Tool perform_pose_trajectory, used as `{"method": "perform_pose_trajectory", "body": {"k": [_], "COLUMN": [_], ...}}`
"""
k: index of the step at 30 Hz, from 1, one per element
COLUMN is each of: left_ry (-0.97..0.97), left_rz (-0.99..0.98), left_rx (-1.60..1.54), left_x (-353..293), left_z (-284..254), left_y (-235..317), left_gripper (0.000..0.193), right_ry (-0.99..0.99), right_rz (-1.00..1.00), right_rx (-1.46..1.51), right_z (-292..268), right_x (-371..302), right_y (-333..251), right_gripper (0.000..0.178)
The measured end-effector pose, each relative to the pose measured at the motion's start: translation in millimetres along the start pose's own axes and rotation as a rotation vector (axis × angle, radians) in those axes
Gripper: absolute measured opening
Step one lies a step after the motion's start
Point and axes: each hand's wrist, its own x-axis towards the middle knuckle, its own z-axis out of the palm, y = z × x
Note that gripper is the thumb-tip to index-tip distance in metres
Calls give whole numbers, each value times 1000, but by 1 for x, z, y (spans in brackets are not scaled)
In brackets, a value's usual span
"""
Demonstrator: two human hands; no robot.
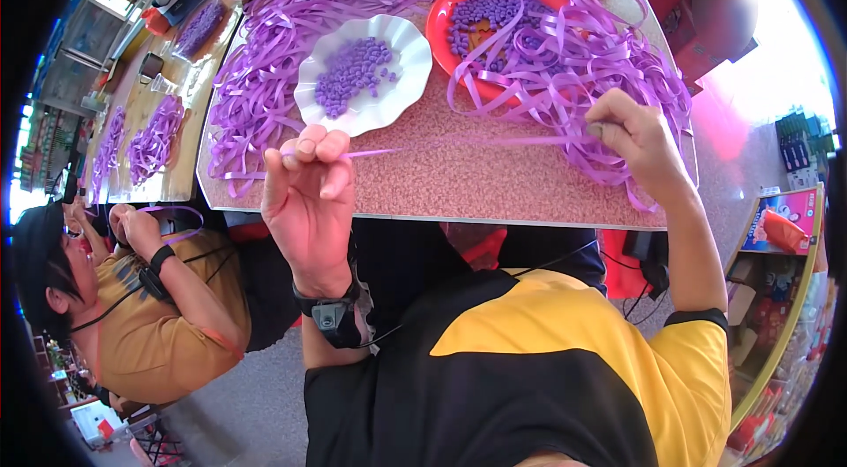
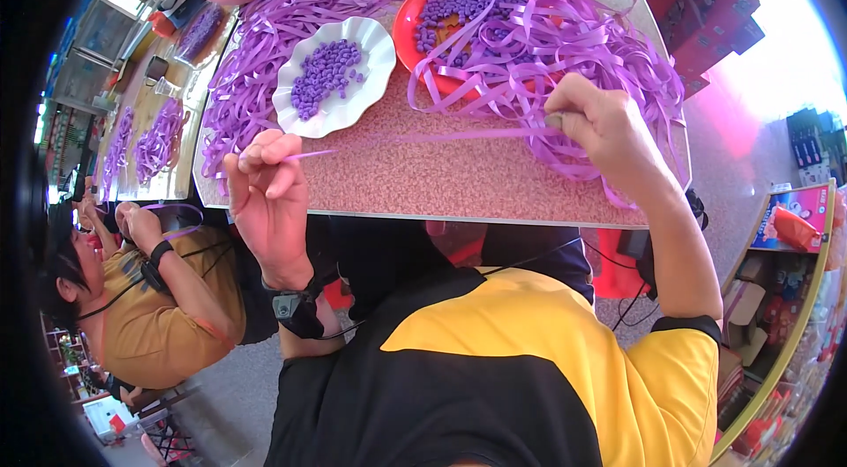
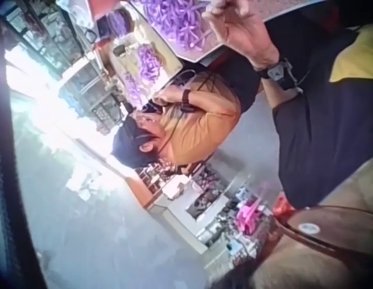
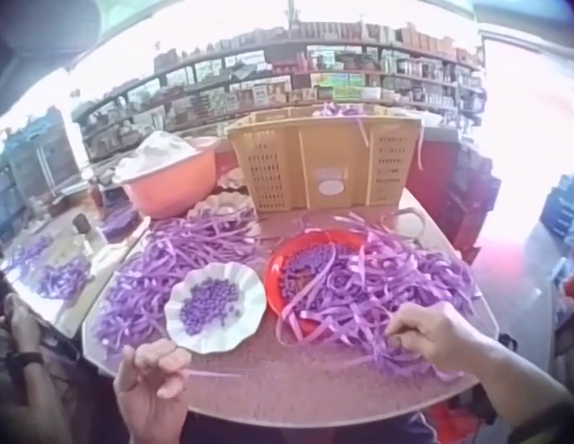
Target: Assembling small toy components using purple ribbons and plastic pieces at a factory workstation.
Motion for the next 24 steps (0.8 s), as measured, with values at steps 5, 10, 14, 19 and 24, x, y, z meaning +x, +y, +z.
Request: {"method": "perform_pose_trajectory", "body": {"k": [5,10,14,19,24], "left_ry": [169,283,358,361,295], "left_rz": [-24,-125,-286,-266,-284], "left_rx": [296,543,593,698,788], "left_x": [1,13,21,36,44], "left_z": [-1,0,-4,12,12], "left_y": [-1,-29,-48,-70,-76], "left_gripper": [24,29,20,16,20], "right_ry": [-107,225,133,112,145], "right_rz": [52,-298,-328,-532,-478], "right_rx": [-48,-208,-86,-154,-71], "right_z": [-6,-14,7,29,35], "right_x": [-8,9,30,46,50], "right_y": [-10,-29,-47,-52,-37], "right_gripper": [14,18,20,24,23]}}
